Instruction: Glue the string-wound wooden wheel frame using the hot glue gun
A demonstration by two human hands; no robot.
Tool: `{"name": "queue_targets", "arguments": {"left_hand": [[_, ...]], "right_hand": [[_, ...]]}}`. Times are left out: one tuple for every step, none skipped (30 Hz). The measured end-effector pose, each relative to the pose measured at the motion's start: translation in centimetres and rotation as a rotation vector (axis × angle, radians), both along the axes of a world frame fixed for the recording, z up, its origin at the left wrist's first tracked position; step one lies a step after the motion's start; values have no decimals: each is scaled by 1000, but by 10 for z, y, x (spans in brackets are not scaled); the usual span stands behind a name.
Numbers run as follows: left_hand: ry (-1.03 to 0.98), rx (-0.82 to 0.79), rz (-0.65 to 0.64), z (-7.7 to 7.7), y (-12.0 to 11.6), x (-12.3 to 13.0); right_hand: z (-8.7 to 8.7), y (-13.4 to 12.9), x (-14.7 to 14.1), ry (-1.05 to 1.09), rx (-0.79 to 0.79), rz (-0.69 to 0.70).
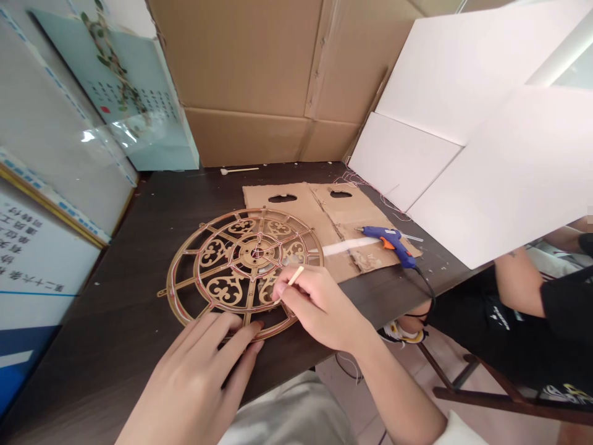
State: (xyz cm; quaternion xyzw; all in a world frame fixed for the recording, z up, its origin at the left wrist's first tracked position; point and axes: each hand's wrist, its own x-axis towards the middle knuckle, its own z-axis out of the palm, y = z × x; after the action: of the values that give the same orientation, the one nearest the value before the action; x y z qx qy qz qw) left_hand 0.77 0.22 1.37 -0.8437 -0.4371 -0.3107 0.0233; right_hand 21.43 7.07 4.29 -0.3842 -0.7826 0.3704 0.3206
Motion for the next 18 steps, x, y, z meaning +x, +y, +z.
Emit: {"name": "queue_targets", "arguments": {"left_hand": [[-2,3,3,0,0,0],[-2,2,6,0,0,0],[0,4,10,0,0,0],[2,7,13,-1,0,0],[5,6,12,-1,0,0],[6,7,10,-1,0,-1],[8,7,5,-1,-1,-1],[11,5,1,-2,-1,-1],[13,7,0,-2,-1,-2],[18,10,2,-2,-1,-2],[23,15,7,-3,-1,-2],[27,19,10,-3,-1,-2],[32,20,13,-3,0,-2],[34,22,16,-3,0,-1],[37,22,15,-3,1,-1],[43,16,13,-3,2,0],[48,14,12,-3,2,1],[53,12,15,-3,3,1]], "right_hand": [[0,0,0,2,-1,4],[0,0,0,2,0,7],[0,0,0,3,6,11],[0,0,1,3,15,14],[0,-1,0,2,29,18],[0,-2,0,0,47,22],[0,-3,0,-2,69,30],[0,-4,0,-6,97,38],[-1,-5,0,-12,130,50],[-1,-7,1,-22,169,61],[-3,-8,1,-32,213,74],[-4,-9,2,-44,257,86],[-6,-11,3,-56,297,97],[-8,-12,4,-65,332,105],[-9,-13,4,-70,358,112],[-11,-14,5,-70,376,116],[-12,-14,6,-66,385,120],[-12,-15,6,-57,391,120]]}}
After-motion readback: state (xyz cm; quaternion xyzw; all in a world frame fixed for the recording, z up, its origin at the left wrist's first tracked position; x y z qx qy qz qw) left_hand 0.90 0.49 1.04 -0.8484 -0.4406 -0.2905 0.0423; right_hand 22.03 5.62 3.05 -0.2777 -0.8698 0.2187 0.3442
